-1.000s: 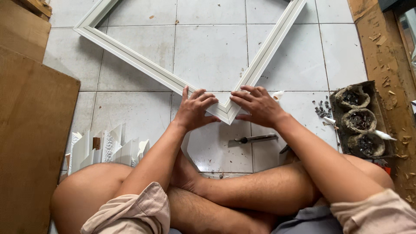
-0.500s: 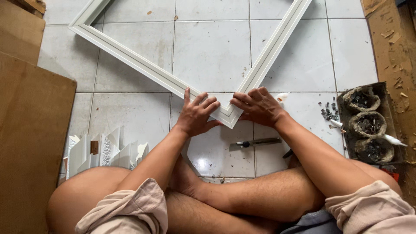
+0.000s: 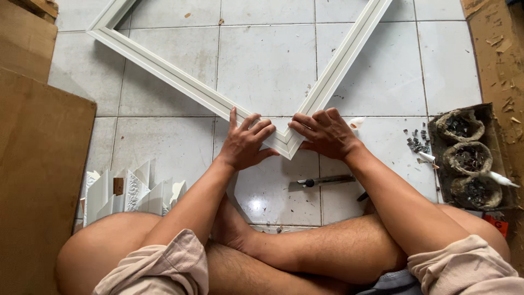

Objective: The person sits on the floor and assembles a white picture frame by joining the mitered corners. They apply glue to the joints, press the pieces together, and use a hammer to tap the corners into alignment. The person flips the frame to work on different corners and secures the joints.

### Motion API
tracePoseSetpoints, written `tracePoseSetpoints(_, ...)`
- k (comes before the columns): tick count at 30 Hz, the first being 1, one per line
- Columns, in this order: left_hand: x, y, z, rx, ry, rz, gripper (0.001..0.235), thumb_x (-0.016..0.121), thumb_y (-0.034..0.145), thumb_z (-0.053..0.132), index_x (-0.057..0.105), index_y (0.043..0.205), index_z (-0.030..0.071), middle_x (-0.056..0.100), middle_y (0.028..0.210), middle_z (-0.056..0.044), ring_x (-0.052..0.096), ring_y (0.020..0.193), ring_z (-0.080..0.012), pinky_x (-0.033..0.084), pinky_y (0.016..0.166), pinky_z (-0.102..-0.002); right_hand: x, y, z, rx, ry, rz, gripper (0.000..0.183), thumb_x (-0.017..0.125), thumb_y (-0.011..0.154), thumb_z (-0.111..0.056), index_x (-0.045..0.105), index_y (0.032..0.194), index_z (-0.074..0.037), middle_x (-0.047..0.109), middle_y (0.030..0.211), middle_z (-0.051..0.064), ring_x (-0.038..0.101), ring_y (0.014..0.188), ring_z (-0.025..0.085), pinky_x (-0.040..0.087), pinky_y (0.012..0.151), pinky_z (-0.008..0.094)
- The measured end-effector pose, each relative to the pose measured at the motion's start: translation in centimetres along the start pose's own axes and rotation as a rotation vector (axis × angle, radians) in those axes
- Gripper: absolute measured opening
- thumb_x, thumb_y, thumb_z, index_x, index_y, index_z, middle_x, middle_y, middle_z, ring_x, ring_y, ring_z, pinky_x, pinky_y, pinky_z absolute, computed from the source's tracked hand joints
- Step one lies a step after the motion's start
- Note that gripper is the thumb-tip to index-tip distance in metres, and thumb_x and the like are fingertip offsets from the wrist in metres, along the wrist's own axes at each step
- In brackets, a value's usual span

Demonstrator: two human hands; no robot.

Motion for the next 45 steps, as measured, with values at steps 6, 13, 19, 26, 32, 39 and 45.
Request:
tracePoseSetpoints(6,-0.3,0.5,-1.5,-0.004,0.021,0.014,0.062,0.06,0.089,0.074,0.059,0.132,0.03,0.065,0.127,0.0,0.053,0.132,-0.0306,0.019,0.111,-0.083,-0.7,1.8,0.2,0.042,-0.013,-0.007,0.077,0.068,0.078,-0.068,0.051,0.145,-0.031,0.052,0.14,-0.011,0.041,0.097,0.017,0.033,0.078,0.035)
tracePoseSetpoints(13,0.0,0.4,-1.9,-0.022,-0.006,0.027,0.065,0.065,0.084,0.073,0.059,0.133,0.029,0.065,0.129,0.003,0.051,0.134,-0.028,0.018,0.112,-0.082,-0.4,1.9,0.4,0.073,0.08,-0.011,0.075,0.07,0.079,-0.063,0.053,0.145,-0.032,0.053,0.143,-0.012,0.042,0.098,0.017,0.034,0.08,0.036)
tracePoseSetpoints(19,-0.3,0.5,-2.2,-0.062,-0.038,-0.013,0.066,0.063,0.084,0.075,0.058,0.133,0.031,0.065,0.13,0.004,0.05,0.136,-0.0289,0.017,0.113,-0.082,-0.4,2.0,0.5,0.093,0.125,-0.029,0.072,0.068,0.082,-0.06,0.053,0.147,-0.034,0.053,0.144,-0.012,0.042,0.098,0.017,0.034,0.08,0.035)
tracePoseSetpoints(26,0.1,0.4,-2.2,-0.076,-0.037,-0.041,0.064,0.062,0.086,0.075,0.058,0.133,0.032,0.065,0.132,0.003,0.05,0.138,-0.0293,0.016,0.114,-0.081,-0.3,1.9,0.3,0.087,0.073,-0.023,0.072,0.068,0.082,-0.063,0.054,0.146,-0.033,0.054,0.145,-0.012,0.041,0.098,0.017,0.033,0.079,0.035)
tracePoseSetpoints(32,-0.2,1.2,-2.7,-0.097,-0.053,-0.108,0.059,0.063,0.089,0.069,0.057,0.135,0.032,0.064,0.135,0.003,0.047,0.141,-0.03,0.015,0.114,-0.082,0.0,2.1,0.7,0.124,0.079,-0.048,0.073,0.067,0.086,-0.059,0.047,0.152,-0.035,0.048,0.152,-0.013,0.041,0.099,0.017,0.03,0.081,0.036)
tracePoseSetpoints(39,-0.9,1.7,-2.8,-0.151,-0.13,-0.156,0.058,0.07,0.086,0.066,0.058,0.132,0.033,0.066,0.134,0.003,0.048,0.142,-0.0303,0.014,0.116,-0.081,1.5,1.3,1.0,0.185,0.138,-0.045,0.072,0.061,0.088,-0.063,0.046,0.154,-0.039,0.048,0.154,-0.015,0.041,0.101,0.017,0.03,0.083,0.037)
tracePoseSetpoints(45,-1.4,1.8,-2.6,-0.179,-0.163,-0.195,0.056,0.073,0.086,0.062,0.06,0.13,0.031,0.066,0.134,0.001,0.046,0.144,-0.032,0.013,0.116,-0.081,1.9,1.3,0.9,0.197,0.188,-0.059,0.072,0.062,0.088,-0.061,0.046,0.154,-0.039,0.048,0.153,-0.015,0.041,0.102,0.018,0.031,0.085,0.038)
Point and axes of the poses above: each hand's wrist, its own y-axis towards the middle knuckle, its own x-axis out of the palm, z = x × y, the point moved 7 cm from there along y, towards the middle knuckle
